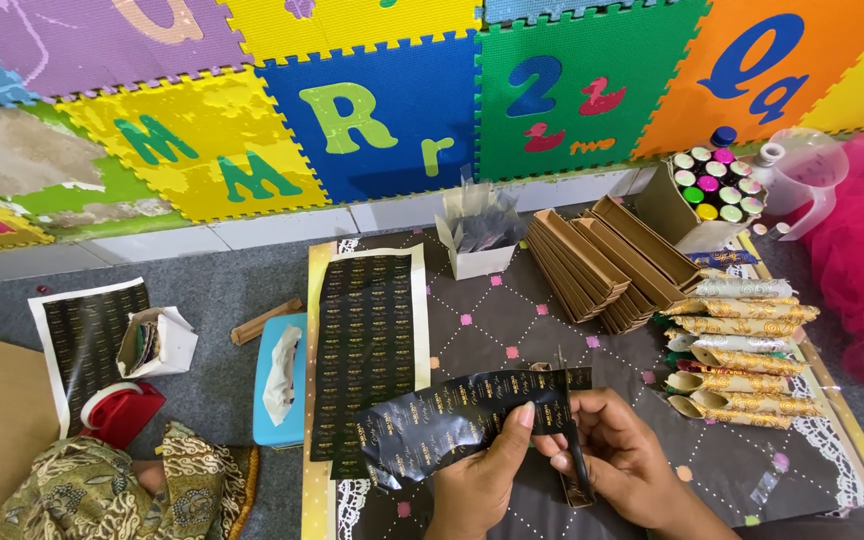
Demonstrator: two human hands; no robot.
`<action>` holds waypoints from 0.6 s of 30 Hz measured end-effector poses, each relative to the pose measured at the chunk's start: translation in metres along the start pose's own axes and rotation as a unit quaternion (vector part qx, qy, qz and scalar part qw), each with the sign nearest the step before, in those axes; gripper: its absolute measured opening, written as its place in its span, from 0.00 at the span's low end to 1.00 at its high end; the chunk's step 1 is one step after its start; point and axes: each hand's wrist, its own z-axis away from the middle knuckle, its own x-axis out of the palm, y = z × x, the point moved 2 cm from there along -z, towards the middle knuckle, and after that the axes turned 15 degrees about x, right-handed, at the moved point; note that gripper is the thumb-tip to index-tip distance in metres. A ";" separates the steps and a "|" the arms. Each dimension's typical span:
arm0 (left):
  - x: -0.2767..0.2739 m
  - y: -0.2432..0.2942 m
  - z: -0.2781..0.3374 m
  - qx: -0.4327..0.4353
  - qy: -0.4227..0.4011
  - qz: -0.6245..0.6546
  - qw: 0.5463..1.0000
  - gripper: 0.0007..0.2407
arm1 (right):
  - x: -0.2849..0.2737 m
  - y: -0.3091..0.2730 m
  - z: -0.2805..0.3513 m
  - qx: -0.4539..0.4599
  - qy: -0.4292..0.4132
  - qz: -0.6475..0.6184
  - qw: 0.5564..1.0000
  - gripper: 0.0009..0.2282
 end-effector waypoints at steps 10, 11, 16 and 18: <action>0.003 0.005 -0.005 0.067 0.012 0.053 0.996 0.06 | -0.008 0.015 0.004 0.040 0.048 0.012 0.998 0.15; 0.002 0.002 -0.003 0.040 0.016 0.041 0.998 0.04 | -0.009 0.015 0.004 0.033 0.045 0.016 0.998 0.15; 0.002 -0.001 -0.001 -0.003 0.017 0.030 0.999 0.04 | -0.005 0.008 0.002 0.026 0.029 -0.003 0.999 0.15; 0.005 0.012 -0.009 0.128 0.001 0.047 0.991 0.00 | -0.004 0.006 0.001 0.014 0.020 0.000 1.000 0.15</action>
